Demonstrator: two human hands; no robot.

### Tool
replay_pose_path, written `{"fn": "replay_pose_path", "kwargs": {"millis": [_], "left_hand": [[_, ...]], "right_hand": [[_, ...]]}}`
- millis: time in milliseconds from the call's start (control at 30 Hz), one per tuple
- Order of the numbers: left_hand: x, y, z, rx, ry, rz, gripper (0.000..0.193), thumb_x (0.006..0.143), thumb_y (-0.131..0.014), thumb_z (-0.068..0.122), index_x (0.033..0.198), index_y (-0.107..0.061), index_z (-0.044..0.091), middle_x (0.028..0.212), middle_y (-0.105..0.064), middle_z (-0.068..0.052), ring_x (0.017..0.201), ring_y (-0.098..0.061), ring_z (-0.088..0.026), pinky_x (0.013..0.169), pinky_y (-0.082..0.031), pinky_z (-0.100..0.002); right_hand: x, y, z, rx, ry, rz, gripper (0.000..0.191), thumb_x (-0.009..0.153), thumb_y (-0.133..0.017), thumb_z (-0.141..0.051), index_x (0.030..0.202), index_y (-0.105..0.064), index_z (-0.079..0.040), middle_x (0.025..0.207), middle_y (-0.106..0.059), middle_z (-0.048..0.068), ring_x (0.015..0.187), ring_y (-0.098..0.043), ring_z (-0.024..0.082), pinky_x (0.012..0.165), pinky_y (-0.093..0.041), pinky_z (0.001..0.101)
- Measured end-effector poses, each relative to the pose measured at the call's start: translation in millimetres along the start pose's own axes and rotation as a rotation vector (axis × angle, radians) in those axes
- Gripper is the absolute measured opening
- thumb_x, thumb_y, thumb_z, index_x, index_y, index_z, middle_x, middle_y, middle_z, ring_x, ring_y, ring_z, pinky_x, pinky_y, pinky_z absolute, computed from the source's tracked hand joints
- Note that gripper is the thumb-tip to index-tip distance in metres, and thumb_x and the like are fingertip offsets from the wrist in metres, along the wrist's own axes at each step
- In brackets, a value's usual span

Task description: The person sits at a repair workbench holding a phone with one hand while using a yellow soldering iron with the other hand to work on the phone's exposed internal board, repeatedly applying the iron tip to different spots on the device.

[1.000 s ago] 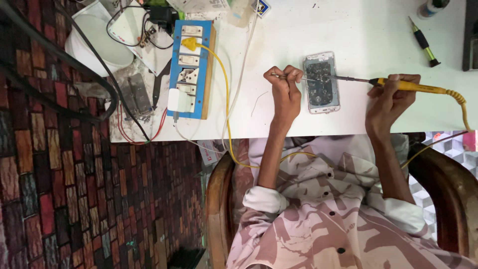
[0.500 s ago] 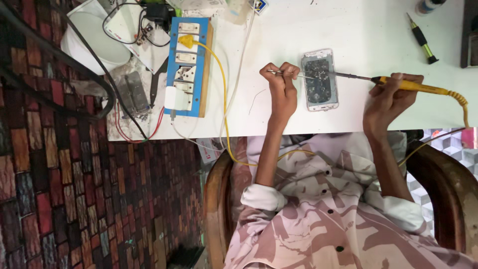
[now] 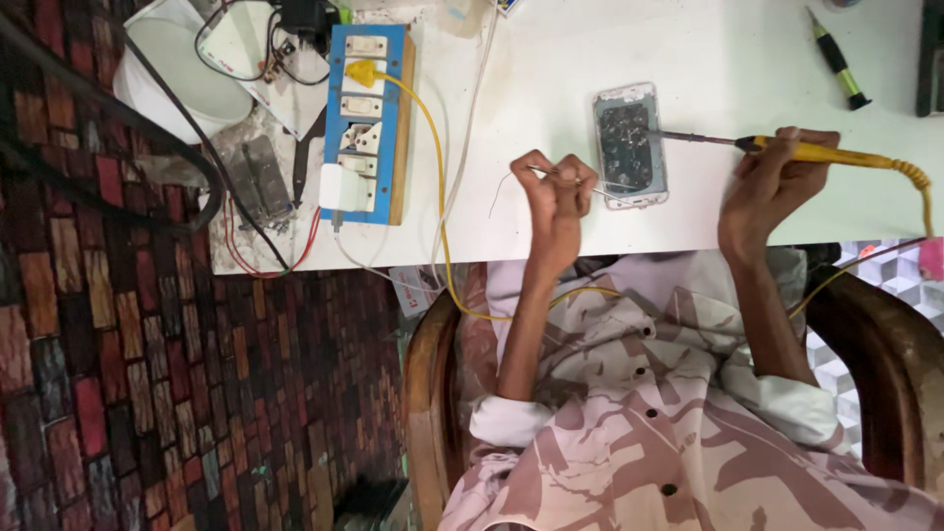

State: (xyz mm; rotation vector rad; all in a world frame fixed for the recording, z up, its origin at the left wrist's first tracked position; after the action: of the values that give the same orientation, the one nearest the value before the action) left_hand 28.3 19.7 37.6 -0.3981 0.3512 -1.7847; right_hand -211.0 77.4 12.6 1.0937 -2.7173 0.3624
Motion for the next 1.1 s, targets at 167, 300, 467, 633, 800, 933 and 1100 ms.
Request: {"fn": "replay_pose_path", "kwargs": {"millis": [167,300,467,633,800,933,1100], "left_hand": [[-5.3,-14.3,8.4,0.234,-0.129,-0.194,0.015,0.111,-0.03,0.004,0.113,-0.018,0.012,0.088,-0.043,-0.007,0.079,-0.039,-0.015,0.076,-0.042,-0.029],[-1.8,-14.9,8.2,0.363,-0.069,-0.209,0.013,0.111,-0.028,0.0,0.113,-0.019,0.008,0.082,-0.045,-0.007,0.074,-0.04,-0.016,0.073,-0.043,-0.029],[0.6,-7.3,1.7,0.385,-0.039,-0.197,0.011,0.11,-0.027,0.0,0.115,-0.02,0.007,0.083,-0.044,-0.007,0.075,-0.04,-0.016,0.074,-0.043,-0.028],[6.5,7.3,-3.0,0.332,-0.043,-0.076,0.011,0.114,-0.03,0.0,0.118,-0.023,0.006,0.082,-0.04,-0.006,0.074,-0.04,-0.015,0.073,-0.044,-0.029],[13.1,18.3,7.5,0.377,-0.086,-0.067,0.011,0.113,-0.033,0.007,0.121,-0.025,0.008,0.08,-0.042,-0.003,0.073,-0.041,-0.014,0.073,-0.045,-0.028],[13.4,20.3,8.5,0.176,0.017,-0.028,0.01,0.116,-0.034,0.015,0.122,-0.027,0.011,0.077,-0.041,-0.002,0.069,-0.032,-0.01,0.062,-0.031,-0.025],[9.6,12.4,6.1,0.147,-0.065,0.03,0.01,0.116,-0.034,0.019,0.119,-0.027,0.013,0.076,-0.044,-0.002,0.069,-0.035,-0.009,0.063,-0.031,-0.026]], "right_hand": [[2.0,1.0,2.7,0.104,-0.02,0.009,0.019,0.125,-0.052,-0.01,0.111,-0.041,-0.005,0.087,-0.047,0.003,0.064,-0.04,0.009,0.056,-0.036,0.0234],[0.6,-1.3,-1.5,0.063,0.024,-0.029,0.021,0.126,-0.05,-0.009,0.108,-0.041,-0.004,0.084,-0.044,0.002,0.062,-0.04,0.008,0.056,-0.038,0.024],[-5.2,1.5,3.3,-0.001,-0.016,-0.009,0.021,0.126,-0.049,-0.01,0.109,-0.038,-0.005,0.086,-0.043,0.002,0.062,-0.032,0.005,0.054,-0.032,0.0218],[-7.1,6.6,2.6,-0.119,0.023,0.005,0.014,0.123,-0.045,-0.009,0.112,-0.04,-0.003,0.085,-0.046,0.002,0.063,-0.037,0.006,0.057,-0.035,0.0231],[-6.0,5.6,-4.7,-0.223,0.089,0.023,0.017,0.12,-0.048,-0.01,0.105,-0.042,-0.003,0.084,-0.046,0.003,0.059,-0.038,0.006,0.054,-0.035,0.024],[-6.1,5.0,0.1,-0.137,0.033,0.043,0.013,0.122,-0.047,-0.009,0.111,-0.043,-0.003,0.09,-0.047,0.002,0.066,-0.04,0.006,0.059,-0.037,0.0236],[-7.4,11.4,9.3,-0.131,0.099,0.043,0.022,0.123,-0.048,-0.01,0.104,-0.041,-0.001,0.084,-0.043,0.003,0.063,-0.033,0.008,0.061,-0.033,0.0254]]}}
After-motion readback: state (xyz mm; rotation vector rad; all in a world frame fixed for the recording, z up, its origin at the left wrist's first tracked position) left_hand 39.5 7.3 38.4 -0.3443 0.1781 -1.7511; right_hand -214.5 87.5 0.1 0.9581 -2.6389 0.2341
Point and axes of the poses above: each hand's wrist, its own x-axis towards the middle knuckle, its own y-axis out of the back of the hand, z = x × y, the point moved 4 cm from there along x, towards the middle knuckle
